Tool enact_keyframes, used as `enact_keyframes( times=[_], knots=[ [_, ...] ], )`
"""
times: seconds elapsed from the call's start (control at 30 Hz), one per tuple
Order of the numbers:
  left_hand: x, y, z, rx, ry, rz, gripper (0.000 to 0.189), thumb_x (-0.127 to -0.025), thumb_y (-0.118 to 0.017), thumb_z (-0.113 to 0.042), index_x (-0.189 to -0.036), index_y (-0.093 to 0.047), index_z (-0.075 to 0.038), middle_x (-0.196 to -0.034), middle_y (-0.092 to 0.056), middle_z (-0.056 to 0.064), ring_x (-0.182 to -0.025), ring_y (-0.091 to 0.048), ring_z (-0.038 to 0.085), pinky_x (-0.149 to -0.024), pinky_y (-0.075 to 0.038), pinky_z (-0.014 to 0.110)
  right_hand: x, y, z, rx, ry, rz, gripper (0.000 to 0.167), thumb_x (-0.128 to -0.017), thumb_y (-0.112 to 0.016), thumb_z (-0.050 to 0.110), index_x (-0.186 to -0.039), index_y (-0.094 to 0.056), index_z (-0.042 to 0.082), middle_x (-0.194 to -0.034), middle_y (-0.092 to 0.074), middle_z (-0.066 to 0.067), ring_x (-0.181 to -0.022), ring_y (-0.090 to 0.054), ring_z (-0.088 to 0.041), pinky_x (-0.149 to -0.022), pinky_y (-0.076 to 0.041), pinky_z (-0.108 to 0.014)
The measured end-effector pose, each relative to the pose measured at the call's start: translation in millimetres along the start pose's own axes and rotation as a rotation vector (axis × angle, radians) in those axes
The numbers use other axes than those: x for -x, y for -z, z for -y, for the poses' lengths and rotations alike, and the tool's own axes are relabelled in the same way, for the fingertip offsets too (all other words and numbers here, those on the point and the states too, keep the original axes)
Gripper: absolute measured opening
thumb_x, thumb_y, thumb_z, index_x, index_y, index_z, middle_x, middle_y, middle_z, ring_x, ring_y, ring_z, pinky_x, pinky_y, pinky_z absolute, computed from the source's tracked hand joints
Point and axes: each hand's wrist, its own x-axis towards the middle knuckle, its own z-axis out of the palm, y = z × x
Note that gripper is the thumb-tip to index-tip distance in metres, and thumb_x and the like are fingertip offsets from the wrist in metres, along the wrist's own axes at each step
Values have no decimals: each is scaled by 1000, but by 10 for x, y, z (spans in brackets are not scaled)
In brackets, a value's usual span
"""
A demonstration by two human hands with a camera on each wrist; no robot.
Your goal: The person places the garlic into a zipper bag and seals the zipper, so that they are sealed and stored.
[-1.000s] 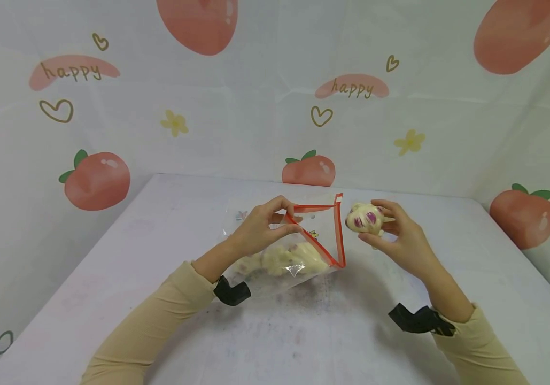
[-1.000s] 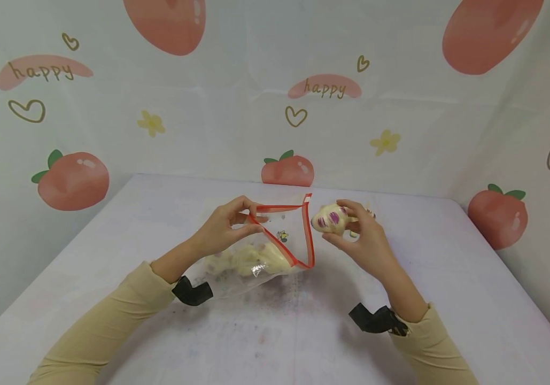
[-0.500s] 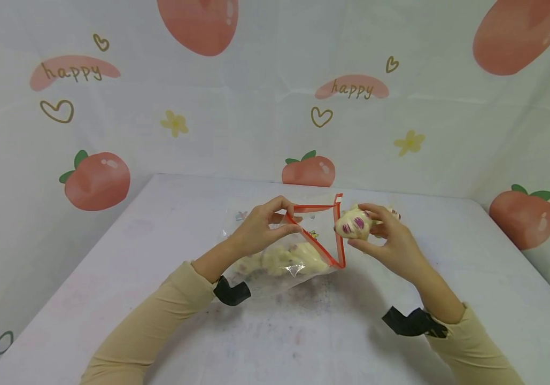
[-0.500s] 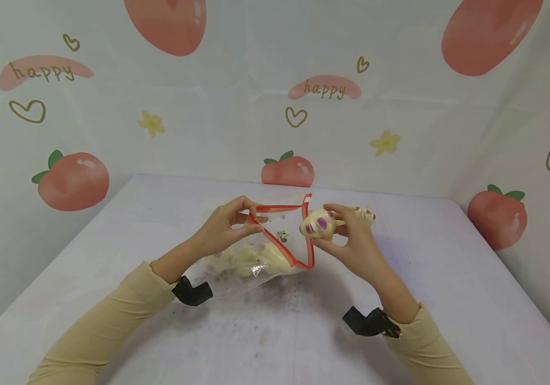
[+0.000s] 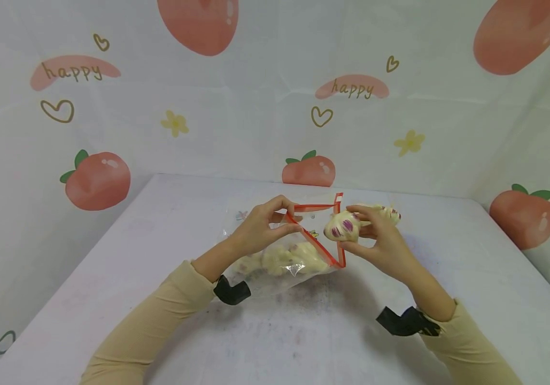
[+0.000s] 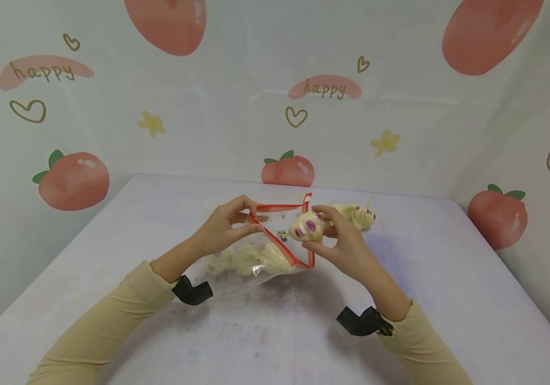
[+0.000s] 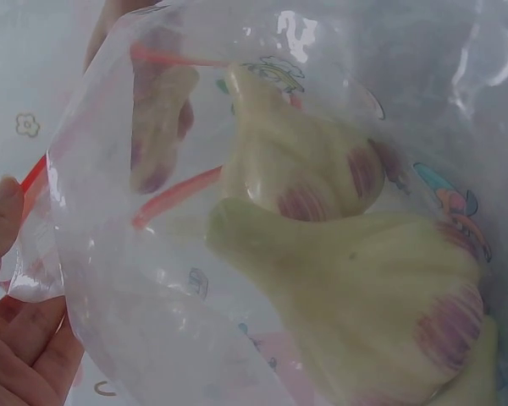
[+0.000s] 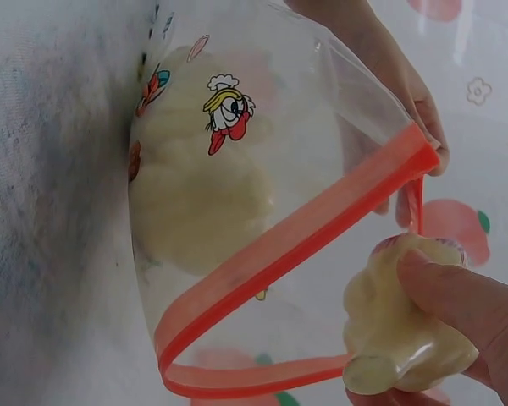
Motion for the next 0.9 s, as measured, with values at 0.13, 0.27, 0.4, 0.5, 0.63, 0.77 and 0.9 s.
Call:
enact_keyframes(
  times=[0.13, 0.27, 0.4, 0.5, 0.63, 0.77, 0.9],
  knots=[
    [-3, -1, -8, -2, -3, 2, 24, -82, -69, -6, -93, -48, -5, -97, -58, 11, -89, -71, 22, -81, -53, 26, -14, -13, 13, -20, -5, 19, 67, -74, -78, 5, -131, -45, 4, -118, -52, -16, -92, -67, -31, -75, -49, -11],
    [-8, 1, -7, -6, -4, 4, 24, -83, -69, -7, -93, -48, -5, -97, -58, 10, -90, -71, 22, -82, -53, 26, -28, -33, 29, -48, 5, 39, 67, -74, -78, 6, -132, -44, 4, -118, -52, -16, -92, -67, -30, -74, -50, -12],
    [-12, 4, -14, -15, -12, 6, 25, -82, -69, -6, -94, -48, -4, -97, -57, 11, -91, -71, 23, -83, -54, 27, -44, -62, 50, -67, 8, 60, 66, -74, -78, 7, -131, -45, 6, -118, -54, -15, -90, -68, -29, -75, -54, -17],
    [-15, 9, -31, -23, -18, 5, 25, -82, -70, -6, -94, -48, -4, -98, -58, 11, -91, -71, 23, -84, -53, 27, -55, -87, 65, -58, 3, 76, 66, -74, -78, 8, -131, -45, 9, -120, -56, -15, -89, -68, -27, -77, -56, -26],
    [-24, 16, -37, -32, -29, 0, 25, -81, -70, -4, -94, -48, -4, -95, -57, 11, -91, -71, 23, -84, -54, 28, -66, -121, 71, -28, 4, 84, 64, -76, -77, 10, -131, -45, 9, -122, -56, -18, -87, -67, -26, -79, -57, -38],
    [-35, 22, -49, -34, -36, -2, 25, -81, -70, -4, -94, -48, -4, -93, -57, 10, -91, -70, 24, -84, -54, 27, -77, -143, 65, -15, 19, 84, 61, -77, -76, 8, -131, -45, 7, -118, -58, -21, -86, -68, -28, -77, -57, -41],
    [-39, 27, -69, -38, -34, -1, 24, -82, -70, -6, -93, -48, -4, -94, -57, 10, -91, -70, 23, -84, -54, 27, -90, -161, 64, -6, 31, 89, 62, -77, -75, 6, -130, -45, 5, -117, -59, -22, -86, -68, -28, -77, -57, -41]
  ],
)
